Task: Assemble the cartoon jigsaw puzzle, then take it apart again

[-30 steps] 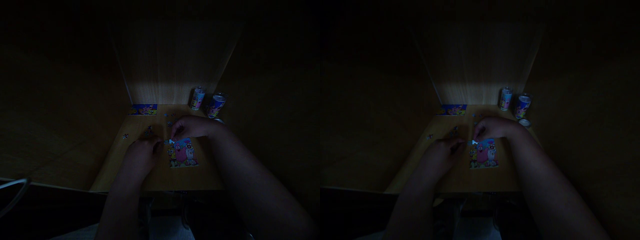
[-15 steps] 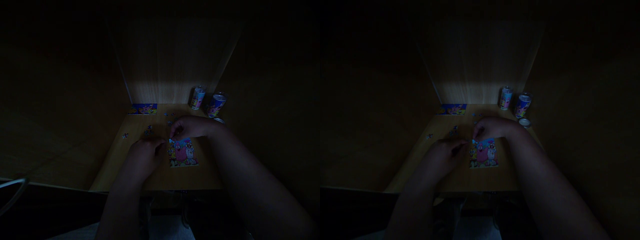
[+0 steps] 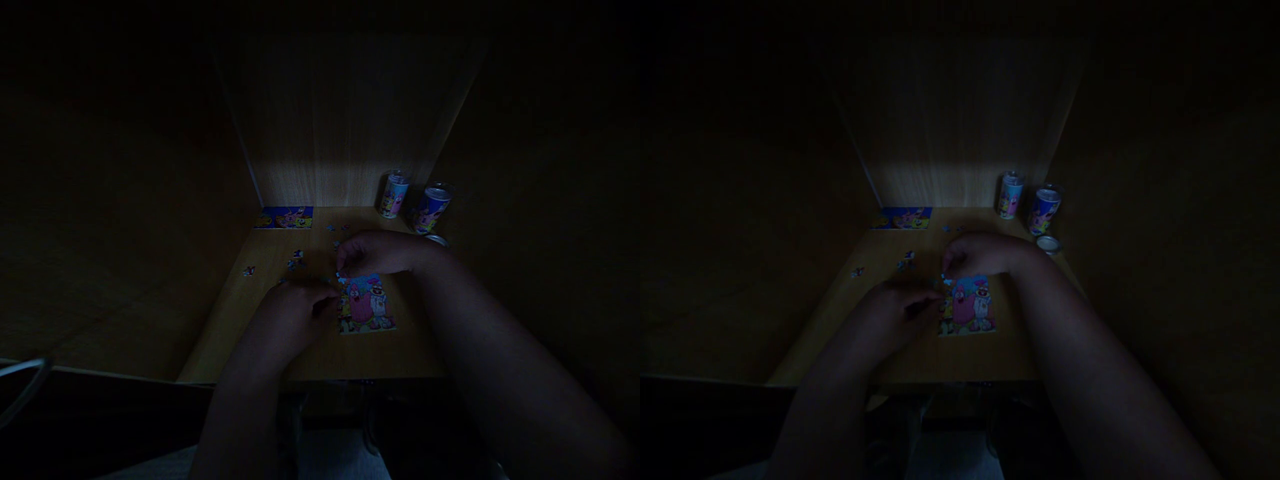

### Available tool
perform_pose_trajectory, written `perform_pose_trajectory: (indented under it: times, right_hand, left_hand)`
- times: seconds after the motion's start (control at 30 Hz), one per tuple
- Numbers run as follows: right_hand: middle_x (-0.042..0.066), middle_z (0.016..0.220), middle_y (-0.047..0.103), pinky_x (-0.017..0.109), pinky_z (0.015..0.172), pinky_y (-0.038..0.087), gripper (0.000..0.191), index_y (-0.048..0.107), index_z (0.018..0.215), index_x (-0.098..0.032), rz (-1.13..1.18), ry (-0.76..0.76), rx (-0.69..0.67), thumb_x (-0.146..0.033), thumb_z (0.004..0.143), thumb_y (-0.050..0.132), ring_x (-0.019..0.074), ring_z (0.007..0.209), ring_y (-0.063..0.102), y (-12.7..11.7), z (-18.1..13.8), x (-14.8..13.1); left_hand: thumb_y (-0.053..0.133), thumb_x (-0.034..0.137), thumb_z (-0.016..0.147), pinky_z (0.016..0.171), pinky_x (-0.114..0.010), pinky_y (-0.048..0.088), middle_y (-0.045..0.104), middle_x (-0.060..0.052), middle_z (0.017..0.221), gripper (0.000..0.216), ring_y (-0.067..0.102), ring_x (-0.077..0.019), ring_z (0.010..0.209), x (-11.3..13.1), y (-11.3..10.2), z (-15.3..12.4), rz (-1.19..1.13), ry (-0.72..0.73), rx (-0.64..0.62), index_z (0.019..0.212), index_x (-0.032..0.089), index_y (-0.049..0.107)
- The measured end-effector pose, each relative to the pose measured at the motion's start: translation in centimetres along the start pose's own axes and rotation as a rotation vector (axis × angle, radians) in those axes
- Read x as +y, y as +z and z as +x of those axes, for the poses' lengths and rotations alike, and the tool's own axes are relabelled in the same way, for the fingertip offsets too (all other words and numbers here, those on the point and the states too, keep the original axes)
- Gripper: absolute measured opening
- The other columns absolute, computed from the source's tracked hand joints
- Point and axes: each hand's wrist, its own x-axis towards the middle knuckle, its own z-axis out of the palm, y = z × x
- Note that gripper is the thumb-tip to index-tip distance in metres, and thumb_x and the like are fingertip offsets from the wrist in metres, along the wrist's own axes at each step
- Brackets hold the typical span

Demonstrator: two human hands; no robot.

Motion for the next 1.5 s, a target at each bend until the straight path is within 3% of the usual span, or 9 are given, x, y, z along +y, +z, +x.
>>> perform_pose_trajectory:
  times: [0.8, 1.5]
  right_hand:
    - [0.001, 0.099, 0.084, 0.030, 0.080, 0.053, 0.026, 0.084, 0.103, -0.021, -0.068, 0.047, -0.002, -0.040, 0.085, 0.082, 0.0210, 0.091, 0.074, -0.39, -0.43, -0.45]
    - [0.000, 0.099, 0.085, 0.029, 0.078, 0.051, 0.026, 0.086, 0.102, -0.023, -0.132, 0.044, 0.013, -0.045, 0.090, 0.078, 0.0212, 0.090, 0.073, -0.34, -0.41, -0.57]
  left_hand:
    - [0.076, 0.023, 0.103, 0.071, -0.031, 0.050, 0.088, 0.003, 0.097, 0.013, 0.081, -0.0198, 0.083, 0.26, -0.28, 0.12, -0.029, -0.049, -0.040, 0.104, 0.030, 0.087]
    - [0.074, 0.025, 0.104, 0.078, -0.033, 0.056, 0.089, 0.002, 0.104, 0.016, 0.083, -0.0219, 0.091, -0.15, -0.01, 0.06, -0.048, -0.040, -0.044, 0.109, 0.032, 0.088]
